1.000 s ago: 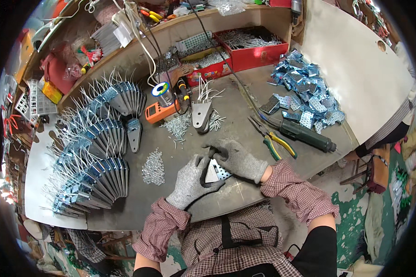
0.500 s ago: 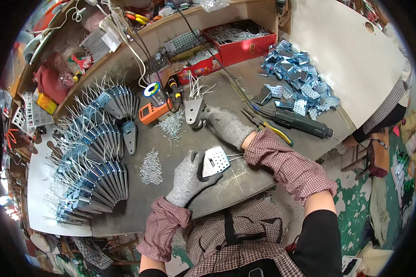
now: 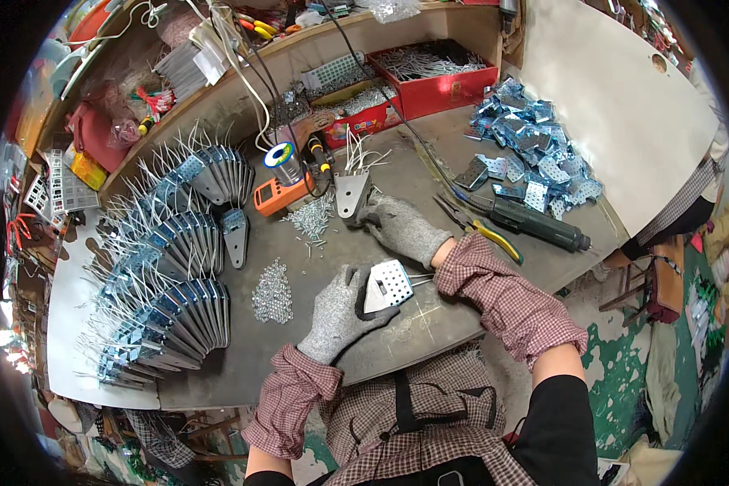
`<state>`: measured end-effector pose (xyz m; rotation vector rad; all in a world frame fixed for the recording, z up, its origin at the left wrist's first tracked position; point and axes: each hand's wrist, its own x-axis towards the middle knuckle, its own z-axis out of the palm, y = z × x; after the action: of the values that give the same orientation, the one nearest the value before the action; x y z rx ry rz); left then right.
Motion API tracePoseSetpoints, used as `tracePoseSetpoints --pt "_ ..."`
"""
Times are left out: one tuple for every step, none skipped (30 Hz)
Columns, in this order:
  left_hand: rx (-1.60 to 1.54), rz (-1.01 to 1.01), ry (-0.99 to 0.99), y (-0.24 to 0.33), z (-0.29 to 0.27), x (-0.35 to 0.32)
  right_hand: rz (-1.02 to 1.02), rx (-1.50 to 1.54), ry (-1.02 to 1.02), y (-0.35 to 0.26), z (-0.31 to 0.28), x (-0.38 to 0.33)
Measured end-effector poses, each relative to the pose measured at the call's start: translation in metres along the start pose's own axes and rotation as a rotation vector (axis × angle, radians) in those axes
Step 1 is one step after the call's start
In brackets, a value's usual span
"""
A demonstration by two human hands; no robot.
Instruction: The person assembles metal components by fitting metal plates together by hand and fastening them with an electric screwdriver.
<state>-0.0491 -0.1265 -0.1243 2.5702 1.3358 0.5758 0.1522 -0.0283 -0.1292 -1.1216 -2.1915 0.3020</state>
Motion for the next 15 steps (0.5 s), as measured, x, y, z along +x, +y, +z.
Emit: tracePoseSetpoints --pt "-0.011 -0.001 -0.005 0.002 -0.001 0.000 -0.002 -0.007 -0.002 0.001 -0.001 -0.001" --pt "-0.021 -0.003 -0.010 0.004 -0.001 0.000 0.015 -0.006 -0.007 0.002 -0.001 -0.002" --pt "-0.025 -0.001 -0.004 0.005 -0.001 0.000 0.031 -0.005 -0.011 0.004 -0.001 -0.002" --pt "-0.013 0.003 0.002 0.003 -0.001 -0.001 0.026 0.000 -0.013 0.002 -0.004 -0.001" --pt "-0.001 0.006 0.009 0.001 -0.001 -0.002 0.092 -0.066 0.002 0.000 -0.009 0.002" --pt "0.004 -0.004 0.012 0.000 -0.002 -0.003 0.155 -0.132 0.018 -0.002 -0.012 0.005" --pt "0.004 -0.001 0.004 0.000 -0.003 -0.003 0.187 -0.189 0.063 -0.002 -0.014 0.009" --pt "0.006 0.000 -0.003 0.000 -0.005 -0.002 0.215 -0.222 -0.030 -0.003 -0.018 0.010" --pt "0.014 -0.015 0.005 0.002 -0.006 -0.002 0.240 -0.257 -0.124 -0.004 -0.023 0.011" --pt "-0.027 0.017 -0.029 0.008 -0.007 0.000 0.233 -0.258 -0.124 0.004 -0.024 0.007" --pt "-0.066 0.046 -0.063 0.011 -0.008 0.002 0.243 -0.284 -0.141 0.013 -0.022 0.005" --pt "-0.059 0.055 -0.063 0.012 -0.007 0.003 0.254 -0.312 -0.158 0.022 -0.018 0.005" --pt "-0.059 0.045 -0.060 0.011 -0.008 0.002 0.245 -0.309 -0.165 0.020 -0.015 0.008" --pt "-0.044 0.046 -0.060 0.009 -0.008 0.001 0.202 -0.292 -0.152 0.019 -0.013 0.012" --pt "-0.032 0.049 -0.059 0.008 -0.008 0.000 0.161 -0.277 -0.140 0.019 -0.011 0.014"
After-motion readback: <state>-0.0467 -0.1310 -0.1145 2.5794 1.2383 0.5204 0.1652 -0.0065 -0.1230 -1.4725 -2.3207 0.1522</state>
